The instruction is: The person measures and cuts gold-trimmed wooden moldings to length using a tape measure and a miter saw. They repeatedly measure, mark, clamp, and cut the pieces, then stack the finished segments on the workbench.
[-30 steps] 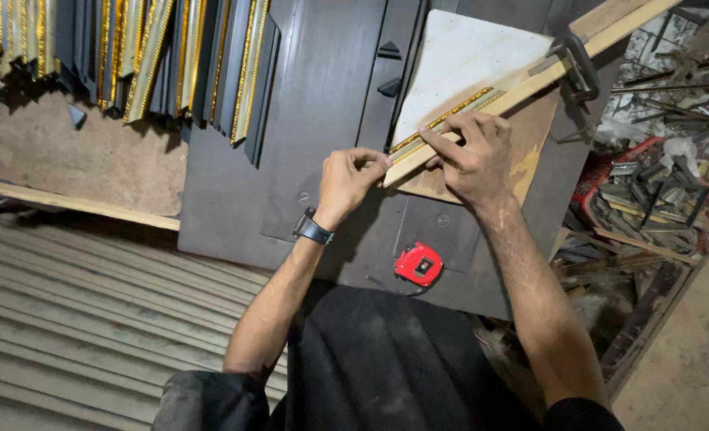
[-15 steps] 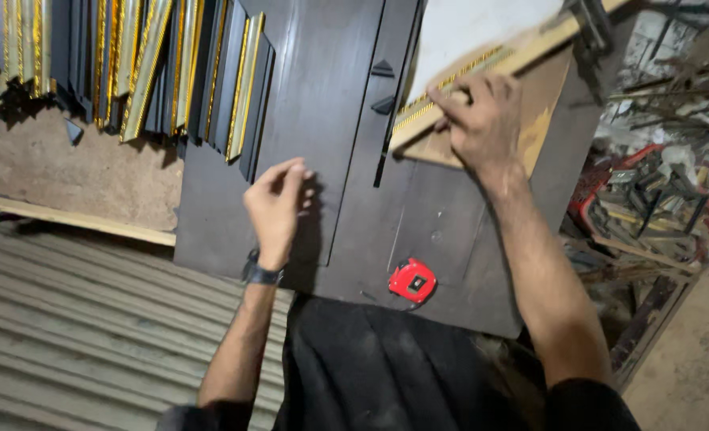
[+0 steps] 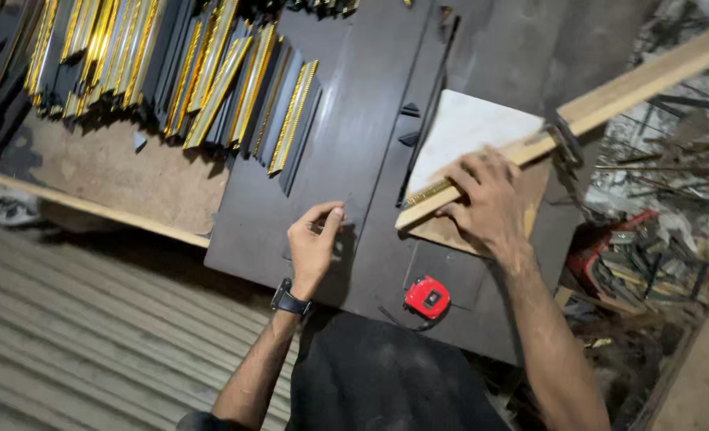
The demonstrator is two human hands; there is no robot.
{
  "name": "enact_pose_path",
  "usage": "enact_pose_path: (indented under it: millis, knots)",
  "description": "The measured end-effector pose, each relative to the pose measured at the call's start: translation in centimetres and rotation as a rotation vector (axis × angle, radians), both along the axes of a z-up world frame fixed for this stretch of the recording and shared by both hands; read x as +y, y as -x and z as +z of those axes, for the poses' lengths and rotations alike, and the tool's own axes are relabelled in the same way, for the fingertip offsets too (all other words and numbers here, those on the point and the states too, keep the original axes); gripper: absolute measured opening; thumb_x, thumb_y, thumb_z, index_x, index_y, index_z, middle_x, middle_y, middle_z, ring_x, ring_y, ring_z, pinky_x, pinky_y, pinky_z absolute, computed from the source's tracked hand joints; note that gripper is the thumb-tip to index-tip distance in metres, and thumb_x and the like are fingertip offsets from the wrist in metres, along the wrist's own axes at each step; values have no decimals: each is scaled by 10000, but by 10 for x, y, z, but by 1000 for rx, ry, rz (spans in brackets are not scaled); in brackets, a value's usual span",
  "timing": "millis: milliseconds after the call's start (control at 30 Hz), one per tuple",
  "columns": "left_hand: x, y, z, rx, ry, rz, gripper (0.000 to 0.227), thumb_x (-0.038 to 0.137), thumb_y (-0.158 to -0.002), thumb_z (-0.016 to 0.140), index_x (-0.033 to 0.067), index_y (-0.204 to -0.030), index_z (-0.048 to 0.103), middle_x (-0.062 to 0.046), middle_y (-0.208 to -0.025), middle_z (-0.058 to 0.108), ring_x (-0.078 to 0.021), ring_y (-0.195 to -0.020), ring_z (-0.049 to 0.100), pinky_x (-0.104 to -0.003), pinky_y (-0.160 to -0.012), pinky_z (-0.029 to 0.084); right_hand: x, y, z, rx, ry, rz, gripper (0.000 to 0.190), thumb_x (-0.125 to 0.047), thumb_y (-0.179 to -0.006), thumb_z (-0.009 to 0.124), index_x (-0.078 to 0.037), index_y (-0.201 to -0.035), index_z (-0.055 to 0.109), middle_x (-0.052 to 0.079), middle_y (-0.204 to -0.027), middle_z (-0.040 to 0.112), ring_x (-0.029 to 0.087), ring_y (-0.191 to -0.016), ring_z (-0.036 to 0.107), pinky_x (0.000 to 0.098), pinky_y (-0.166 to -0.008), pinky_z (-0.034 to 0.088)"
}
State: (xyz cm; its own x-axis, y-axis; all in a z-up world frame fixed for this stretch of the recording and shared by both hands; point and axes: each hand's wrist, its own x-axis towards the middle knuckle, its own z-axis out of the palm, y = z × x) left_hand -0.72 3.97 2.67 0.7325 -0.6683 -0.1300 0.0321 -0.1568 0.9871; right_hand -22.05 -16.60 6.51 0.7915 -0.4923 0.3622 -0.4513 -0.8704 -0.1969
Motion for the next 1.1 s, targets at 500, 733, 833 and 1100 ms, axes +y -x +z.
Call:
enact_pose_path:
  millis: [500, 733, 833, 1100]
  knots:
    - [-4, 53, 27, 522, 460, 84, 309, 348, -1136, 485, 66, -1261, 467, 32, -777, 473, -84, -585, 478, -258, -515, 435, 161, 0, 48, -90, -172, 113, 466, -336, -813, 784, -103, -1210, 714, 112, -1216, 695, 316, -1096, 650, 450, -871, 501]
    - [24, 14, 16, 132, 201, -153, 281, 352, -1155, 474, 111, -1285, 410, 46, -822, 479, -31, -607, 406, -207, -476, 324, 159, 49, 18, 240, -278, 65, 540, -298, -685, 823, -160, -1197, 722, 163, -1316, 620, 366, -1160, 554, 466, -875, 473]
    - [25, 28, 21, 18, 38, -298, 297, 342, -1142, 477, 80, -1149, 617, 28, -664, 497, -37, -549, 489, -232, -493, 437, 163, 52, -9, 44, -484, -32, 375, -250, -817, 818, -119, -1144, 689, 124, -1273, 624, 308, -1145, 588, 413, -950, 512]
    - [26, 68, 66, -148, 11, -528, 251, 247, -932, 764, 30, -1051, 724, -98, -906, 733, -146, -780, 676, -295, -705, 537, 178, 50, -22, -1349, -2114, -179, 535, -255, -1052, 774, 142, -1337, 555, 307, -1105, 560, 333, -910, 535, 408, -754, 469]
